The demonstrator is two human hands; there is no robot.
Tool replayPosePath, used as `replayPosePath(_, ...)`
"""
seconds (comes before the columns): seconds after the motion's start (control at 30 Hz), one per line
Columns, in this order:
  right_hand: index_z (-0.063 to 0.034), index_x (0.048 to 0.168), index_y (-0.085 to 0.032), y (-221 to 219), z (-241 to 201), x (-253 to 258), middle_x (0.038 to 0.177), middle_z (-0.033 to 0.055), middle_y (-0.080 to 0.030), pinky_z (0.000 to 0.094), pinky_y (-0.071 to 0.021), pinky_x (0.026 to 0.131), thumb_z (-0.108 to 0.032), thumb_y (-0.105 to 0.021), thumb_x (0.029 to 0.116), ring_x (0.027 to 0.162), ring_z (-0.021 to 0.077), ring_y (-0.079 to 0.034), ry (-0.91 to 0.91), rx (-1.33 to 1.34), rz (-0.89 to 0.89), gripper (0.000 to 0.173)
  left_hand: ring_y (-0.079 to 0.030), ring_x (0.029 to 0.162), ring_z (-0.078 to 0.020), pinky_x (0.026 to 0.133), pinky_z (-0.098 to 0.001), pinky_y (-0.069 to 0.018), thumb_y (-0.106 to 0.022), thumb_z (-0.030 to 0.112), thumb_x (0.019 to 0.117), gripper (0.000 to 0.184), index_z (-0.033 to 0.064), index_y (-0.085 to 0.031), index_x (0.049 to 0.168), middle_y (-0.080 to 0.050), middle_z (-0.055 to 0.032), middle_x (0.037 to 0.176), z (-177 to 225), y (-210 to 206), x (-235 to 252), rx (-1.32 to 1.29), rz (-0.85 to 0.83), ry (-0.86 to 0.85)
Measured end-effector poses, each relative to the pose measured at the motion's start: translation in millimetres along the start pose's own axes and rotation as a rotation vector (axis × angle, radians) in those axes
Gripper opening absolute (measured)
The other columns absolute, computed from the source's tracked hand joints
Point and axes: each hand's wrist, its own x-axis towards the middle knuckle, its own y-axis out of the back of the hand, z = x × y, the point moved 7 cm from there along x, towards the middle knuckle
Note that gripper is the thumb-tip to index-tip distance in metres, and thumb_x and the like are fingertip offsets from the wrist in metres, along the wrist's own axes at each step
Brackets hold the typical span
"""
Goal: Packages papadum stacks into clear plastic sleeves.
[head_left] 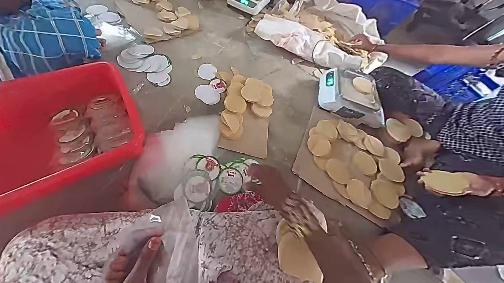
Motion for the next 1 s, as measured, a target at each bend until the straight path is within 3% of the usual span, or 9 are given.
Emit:
replayPosePath(0.1, 0.0019, 0.147, -0.047, -39.4, -7.6, 65.3, 0.148, 0.0279, -0.048, 0.0647, -0.0433, 0.104, -0.032, -0.084, 0.0854, 0.138, 0.0479, -0.044, -0.107, -0.208, -0.076, 0.079, -0.061, 0.061, 0.0007, 0.055, -0.0140, -0.0514, -0.055, 0.013, 0.1051, 0.023, 0.0220, -0.074, 0.115, -0.072, 0.0080, 0.081, 7.9, 4.4, -11.5, 0.000, -0.001, -0.011)
replayPosePath(0.2, 0.0045, 0.154, -0.034, -59.5, -11.0, 92.4, 0.152, 0.0309, -0.041, 0.0653, -0.0468, 0.100, -0.013, -0.090, 0.0753, 0.133, 0.0522, -0.047, -0.172, -0.277, -0.040, 0.099, -0.063, 0.064, 0.0010, 0.059, -0.0142, -0.0527, -0.054, 0.013, 0.1052, 0.023, 0.0226, -0.074, 0.113, -0.072, 0.0099, 0.081, 13.4, 13.7, -20.5, 0.005, 0.047, -0.017)
replayPosePath(0.5, 0.0012, 0.133, -0.064, -14.1, -9.4, 53.4, 0.132, 0.0255, -0.064, 0.0553, -0.0390, 0.113, -0.019, -0.052, 0.1064, 0.129, 0.0396, -0.057, -0.017, 0.001, 0.081, 0.035, -0.062, 0.061, 0.0001, 0.056, -0.0144, -0.0521, -0.056, 0.014, 0.1044, 0.021, 0.0203, -0.074, 0.114, -0.071, 0.0077, 0.079, 20.2, 12.6, -9.1, -0.043, 0.061, -0.045)
replayPosePath(0.63, 0.0016, 0.104, -0.069, 29.5, 2.8, -38.1, 0.085, 0.0087, -0.069, 0.0360, -0.0558, 0.074, -0.019, -0.064, 0.0988, 0.076, 0.0146, -0.066, 0.093, 0.426, 0.294, 0.022, -0.064, 0.062, -0.0001, 0.058, -0.0150, -0.0541, -0.055, 0.012, 0.1049, 0.023, 0.0212, -0.074, 0.113, -0.073, 0.0085, 0.081, 20.1, 11.2, -7.5, -0.043, 0.052, -0.054)
replayPosePath(0.8, -0.0083, 0.092, -0.071, 11.5, 57.1, -155.9, 0.073, -0.0035, -0.065, 0.0277, -0.0532, 0.062, -0.035, -0.073, 0.0903, 0.065, 0.0046, -0.061, 0.032, 0.459, 0.367, 0.026, -0.063, 0.063, 0.0013, 0.059, -0.0144, -0.0535, -0.053, 0.013, 0.1053, 0.024, 0.0232, -0.074, 0.113, -0.072, 0.0120, 0.082, 6.7, 5.6, -9.5, -0.016, 0.018, -0.038)
replayPosePath(0.87, -0.0087, 0.105, -0.073, -13.0, 82.1, -178.8, 0.091, 0.0076, -0.072, 0.0445, -0.0572, 0.073, -0.048, -0.079, 0.0806, 0.082, 0.0211, -0.069, -0.106, 0.209, 0.469, 0.047, -0.063, 0.063, 0.0009, 0.059, -0.0149, -0.0536, -0.052, 0.010, 0.1050, 0.025, 0.0218, -0.073, 0.113, -0.072, 0.0118, 0.081, 4.6, -2.6, -8.8, -0.022, 0.001, -0.022)
replayPosePath(0.9, -0.0041, 0.128, -0.066, -24.7, 84.4, -184.1, 0.122, 0.0190, -0.068, 0.0562, -0.0524, 0.095, -0.047, -0.085, 0.0761, 0.111, 0.0357, -0.066, -0.188, 0.111, 0.435, 0.069, -0.063, 0.063, 0.0009, 0.059, -0.0150, -0.0540, -0.052, 0.009, 0.1046, 0.026, 0.0220, -0.073, 0.112, -0.072, 0.0121, 0.081, 4.0, -7.2, -8.2, -0.032, 0.000, -0.005)
replayPosePath(0.93, -0.0031, 0.148, -0.049, -35.6, 82.6, -184.6, 0.150, 0.0237, -0.050, 0.0601, -0.0382, 0.112, -0.044, -0.089, 0.0741, 0.136, 0.0431, -0.049, -0.276, 0.049, 0.355, 0.093, -0.063, 0.062, 0.0011, 0.059, -0.0146, -0.0538, -0.052, 0.009, 0.1046, 0.026, 0.0222, -0.073, 0.112, -0.072, 0.0120, 0.080, 4.6, -12.4, -7.0, -0.048, -0.003, 0.007)
replayPosePath(1.0, -0.0038, 0.159, -0.032, -51.2, 84.6, -180.0, 0.163, 0.0237, -0.033, 0.0596, -0.0283, 0.120, -0.045, -0.092, 0.0684, 0.148, 0.0448, -0.035, -0.332, -0.008, 0.370, 0.116, -0.063, 0.060, 0.0014, 0.056, -0.0135, -0.0531, -0.054, 0.011, 0.1046, 0.024, 0.0225, -0.074, 0.111, -0.072, 0.0111, 0.079, 9.8, -22.2, -4.5, -0.053, -0.033, -0.003)
